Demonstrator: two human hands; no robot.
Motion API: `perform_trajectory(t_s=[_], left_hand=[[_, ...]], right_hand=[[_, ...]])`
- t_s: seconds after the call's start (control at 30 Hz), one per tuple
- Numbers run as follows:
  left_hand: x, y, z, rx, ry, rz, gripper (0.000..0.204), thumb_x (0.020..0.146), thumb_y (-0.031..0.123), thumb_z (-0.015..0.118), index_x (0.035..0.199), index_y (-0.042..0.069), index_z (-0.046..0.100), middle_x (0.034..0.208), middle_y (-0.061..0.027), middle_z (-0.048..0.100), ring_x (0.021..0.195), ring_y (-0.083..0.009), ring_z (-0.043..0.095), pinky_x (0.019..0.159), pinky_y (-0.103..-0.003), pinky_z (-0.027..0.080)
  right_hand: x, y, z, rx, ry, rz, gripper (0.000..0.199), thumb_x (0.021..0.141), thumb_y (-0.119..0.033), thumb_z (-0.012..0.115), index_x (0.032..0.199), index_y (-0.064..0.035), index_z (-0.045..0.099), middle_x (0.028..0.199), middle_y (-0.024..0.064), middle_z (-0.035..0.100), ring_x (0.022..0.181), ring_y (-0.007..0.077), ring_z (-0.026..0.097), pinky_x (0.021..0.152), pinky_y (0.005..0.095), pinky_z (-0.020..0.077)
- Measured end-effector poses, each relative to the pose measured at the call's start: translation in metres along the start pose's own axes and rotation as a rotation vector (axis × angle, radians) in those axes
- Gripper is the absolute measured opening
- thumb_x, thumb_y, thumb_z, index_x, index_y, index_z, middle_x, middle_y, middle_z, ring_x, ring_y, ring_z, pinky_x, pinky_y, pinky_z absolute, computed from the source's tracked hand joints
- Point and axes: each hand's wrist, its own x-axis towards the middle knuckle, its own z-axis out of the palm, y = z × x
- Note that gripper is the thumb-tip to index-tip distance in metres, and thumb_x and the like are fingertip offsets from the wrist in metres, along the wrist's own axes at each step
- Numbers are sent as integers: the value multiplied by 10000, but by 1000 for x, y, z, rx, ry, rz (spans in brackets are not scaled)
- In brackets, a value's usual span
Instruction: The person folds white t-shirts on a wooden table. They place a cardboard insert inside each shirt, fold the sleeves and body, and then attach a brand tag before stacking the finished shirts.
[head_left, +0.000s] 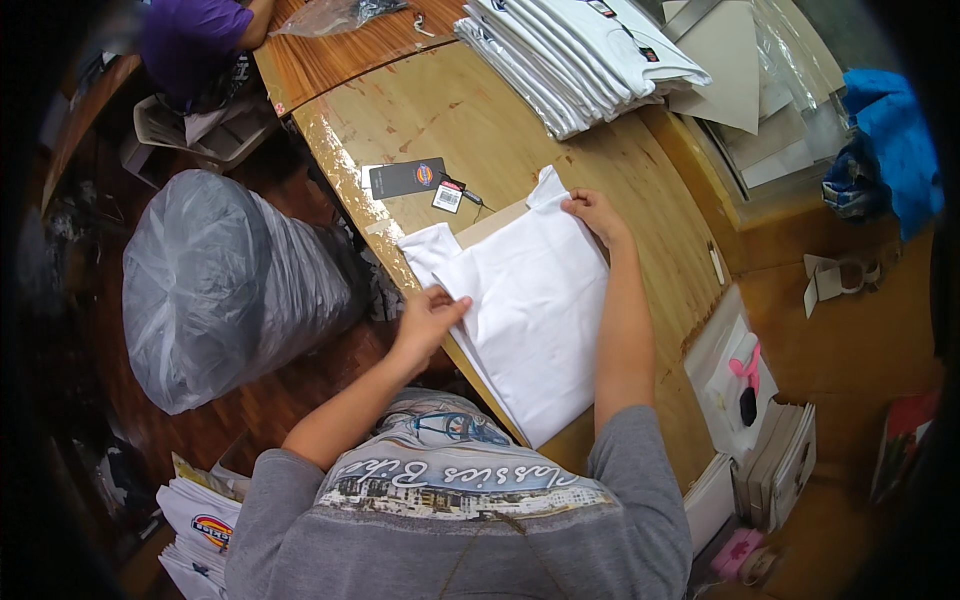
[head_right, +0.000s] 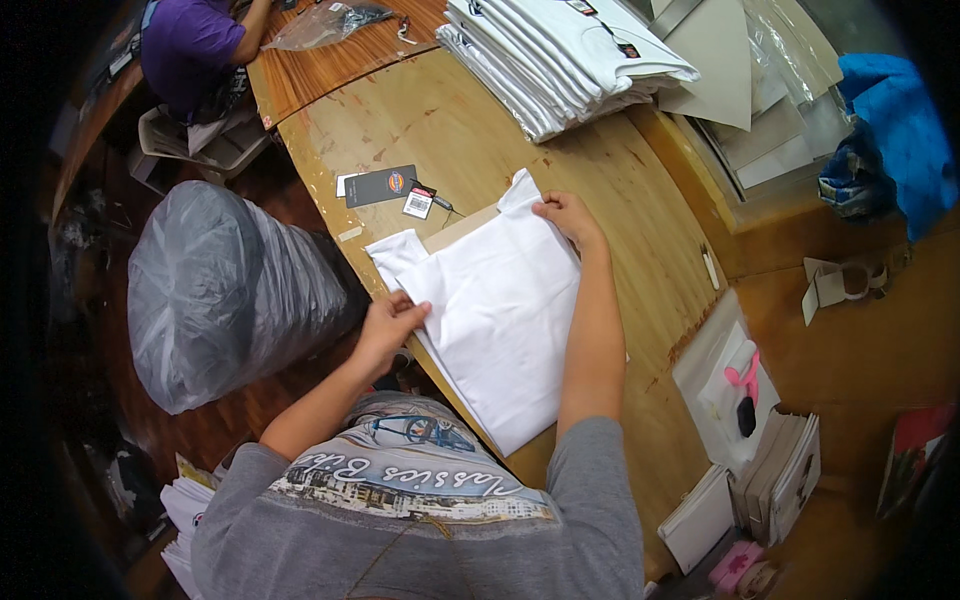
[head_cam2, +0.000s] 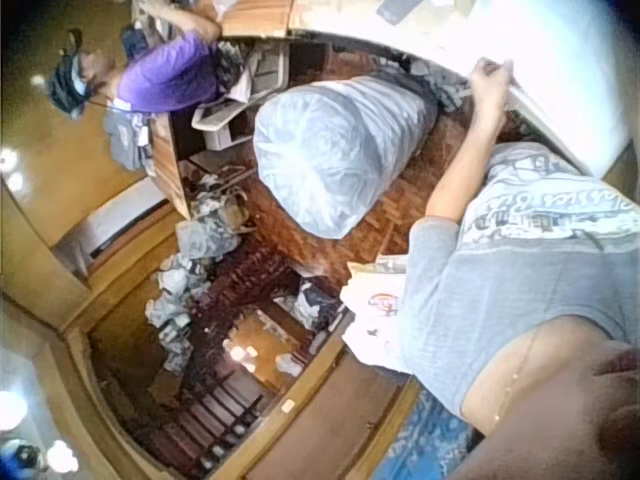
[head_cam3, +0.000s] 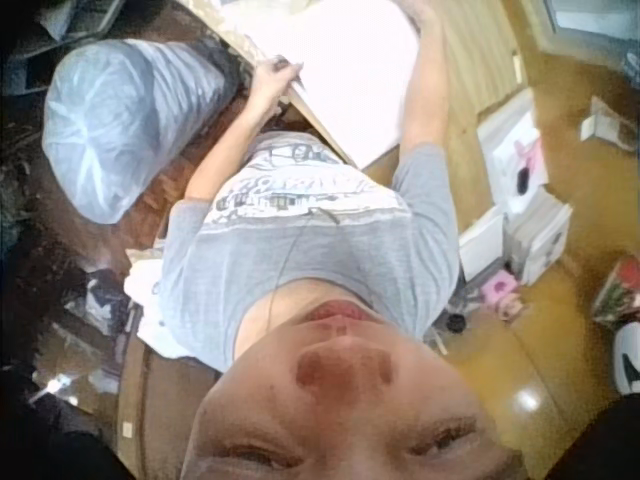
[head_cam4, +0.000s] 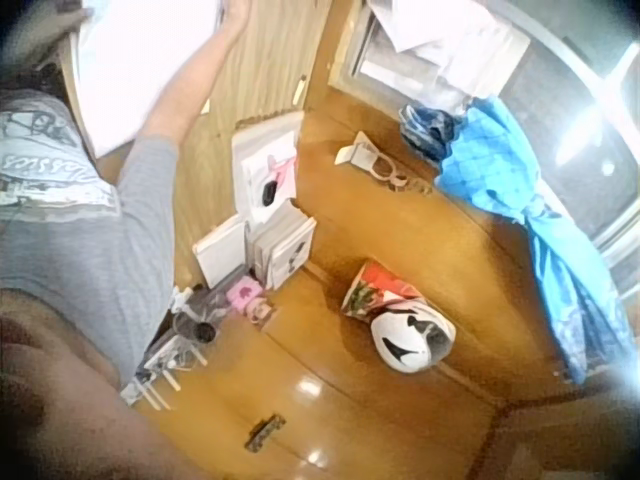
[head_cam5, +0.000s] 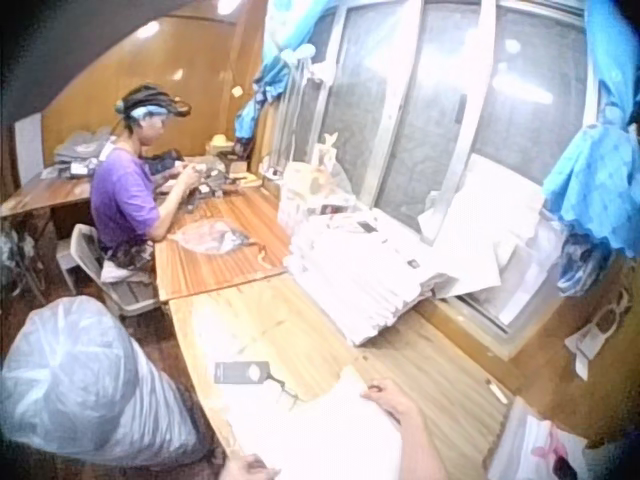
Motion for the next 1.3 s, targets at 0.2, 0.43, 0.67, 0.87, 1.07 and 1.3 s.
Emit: perform_trajectory(t_s=[0.2, 0.43, 0.67, 0.87, 1.07, 1.3], left_hand=[[-12, -1, 25, 302, -39, 261, 664, 772, 33, 540, 1252, 31, 80, 1023, -196, 489, 810, -153, 542, 655, -230, 441], [-7, -16, 16, 544, 106, 667, 495, 768, -25, 462, 1229, 129, 368, 890, -206, 500, 699, -265, 524, 647, -314, 420], [-7, 19, -3, 490, 166, 188, 498, 725, -63, 478, 1199, 54, 380, 876, -158, 523, 695, -233, 550, 649, -303, 437], [19, 10, -29, 654, 260, 422, 394, 658, -12, 572, 1044, 11, 497, 797, -109, 539, 617, -212, 538, 595, -297, 440], [26, 10, -26, 871, 334, 492, 152, 666, 54, 572, 798, 0, 520, 759, -130, 549, 646, -262, 557, 593, -337, 441], [40, 13, -36, 643, 320, 369, 94, 699, 27, 534, 731, -25, 463, 604, -167, 546, 531, -277, 579, 492, -343, 449]], right_hand=[[-27, -2, -15, -224, -10, -10, 240, 739, -146, 618, 919, -1, 552, 761, 19, 564, 663, 87, 492, 619, 209, 404], [-59, -16, 0, 352, 22, -16, 202, 798, -155, 541, 944, -15, 542, 815, 30, 552, 686, 97, 472, 638, 229, 396], [-22, 20, -2, -205, 137, -50, 226, 818, -146, 498, 974, 9, 552, 832, 49, 573, 714, 142, 489, 703, 272, 393], [13, 7, -8, -63, 60, 13, 181, 805, -89, 504, 944, -3, 583, 820, 43, 593, 703, 101, 517, 659, 234, 421], [26, -12, -7, -164, -85, -80, 141, 758, -12, 509, 863, -6, 604, 759, 30, 591, 675, 95, 517, 627, 217, 418], [34, -12, 7, -271, 110, -226, 111, 726, -5, 499, 780, -2, 597, 709, 29, 581, 651, 99, 509, 610, 227, 409]])
